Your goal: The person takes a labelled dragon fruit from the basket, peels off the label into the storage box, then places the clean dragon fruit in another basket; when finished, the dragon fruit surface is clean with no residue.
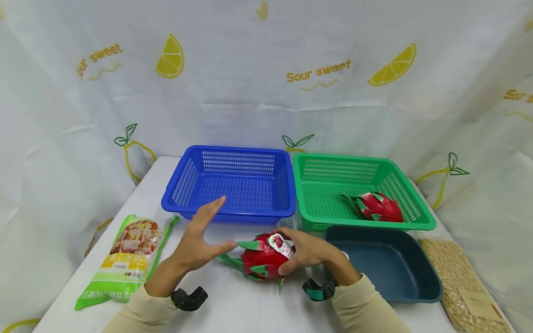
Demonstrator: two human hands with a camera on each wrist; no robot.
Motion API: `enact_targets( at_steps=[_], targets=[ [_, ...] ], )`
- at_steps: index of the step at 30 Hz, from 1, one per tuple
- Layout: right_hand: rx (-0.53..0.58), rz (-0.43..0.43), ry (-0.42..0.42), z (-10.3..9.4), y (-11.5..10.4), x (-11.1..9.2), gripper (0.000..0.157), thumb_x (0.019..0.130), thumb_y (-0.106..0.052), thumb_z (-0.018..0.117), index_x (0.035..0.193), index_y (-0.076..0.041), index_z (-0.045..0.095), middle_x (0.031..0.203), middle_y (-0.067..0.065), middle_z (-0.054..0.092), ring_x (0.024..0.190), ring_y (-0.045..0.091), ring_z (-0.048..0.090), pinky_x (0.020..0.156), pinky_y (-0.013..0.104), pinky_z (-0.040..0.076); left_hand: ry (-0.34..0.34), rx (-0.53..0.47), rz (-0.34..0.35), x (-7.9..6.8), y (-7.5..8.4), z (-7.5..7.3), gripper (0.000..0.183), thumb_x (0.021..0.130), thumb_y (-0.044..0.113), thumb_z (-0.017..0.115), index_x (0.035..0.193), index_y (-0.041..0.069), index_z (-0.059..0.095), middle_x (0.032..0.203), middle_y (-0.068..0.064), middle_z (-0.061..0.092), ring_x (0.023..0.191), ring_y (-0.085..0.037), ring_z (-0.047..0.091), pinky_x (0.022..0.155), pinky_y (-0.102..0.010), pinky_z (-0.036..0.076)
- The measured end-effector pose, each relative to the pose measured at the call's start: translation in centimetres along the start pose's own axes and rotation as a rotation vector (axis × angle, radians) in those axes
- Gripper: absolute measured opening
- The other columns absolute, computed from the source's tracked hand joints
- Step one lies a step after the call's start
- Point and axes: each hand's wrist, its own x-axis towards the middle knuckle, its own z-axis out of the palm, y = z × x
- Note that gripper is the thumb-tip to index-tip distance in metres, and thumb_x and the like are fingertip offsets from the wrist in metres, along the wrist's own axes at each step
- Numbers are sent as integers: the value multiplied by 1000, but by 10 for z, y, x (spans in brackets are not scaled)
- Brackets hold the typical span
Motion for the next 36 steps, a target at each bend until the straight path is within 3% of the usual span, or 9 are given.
enact_targets(
  at_steps=[3,6,10,24,30,36],
  targets=[
    [-36,4,8,-2,2,-1,85,71,-30,84,141,-8,41,121,2,53,107,23,51,84,38,49,-101,-46,-69,-1,4,15,92,75,39,82,151,20,34,149,-7,40,134,-31,35,100,-62,32],
    [-53,-1,11,-3,6,-2,88,70,-31,85,142,-5,40,123,3,53,109,24,51,87,41,48,-184,-76,-119,-1,6,27,92,75,36,82,151,18,34,150,-5,38,135,-33,34,99,-64,32],
    [-39,-13,3,-4,10,-1,88,71,-31,84,142,-5,39,128,5,52,113,26,50,90,43,47,-261,-106,-169,2,8,37,90,77,40,80,151,15,35,150,-3,39,136,-32,33,100,-63,33],
    [-10,-40,-35,-9,11,1,86,73,-29,83,142,-4,39,131,8,51,118,30,47,89,42,49,-487,-76,-294,20,6,56,97,70,57,79,151,27,35,149,2,39,133,-26,38,98,-54,40],
    [6,-66,-60,-12,12,2,82,73,-27,82,140,-4,40,130,7,51,118,29,48,87,38,50,-606,0,-300,27,2,67,98,68,60,79,150,25,38,145,0,44,125,-25,44,91,-43,47],
    [43,-84,-97,-18,11,-1,82,76,-24,80,144,-5,38,137,10,47,121,32,47,88,39,50,-639,7,-303,28,2,72,89,66,56,82,141,20,51,132,3,54,114,-20,50,86,-35,50]
  ],
)
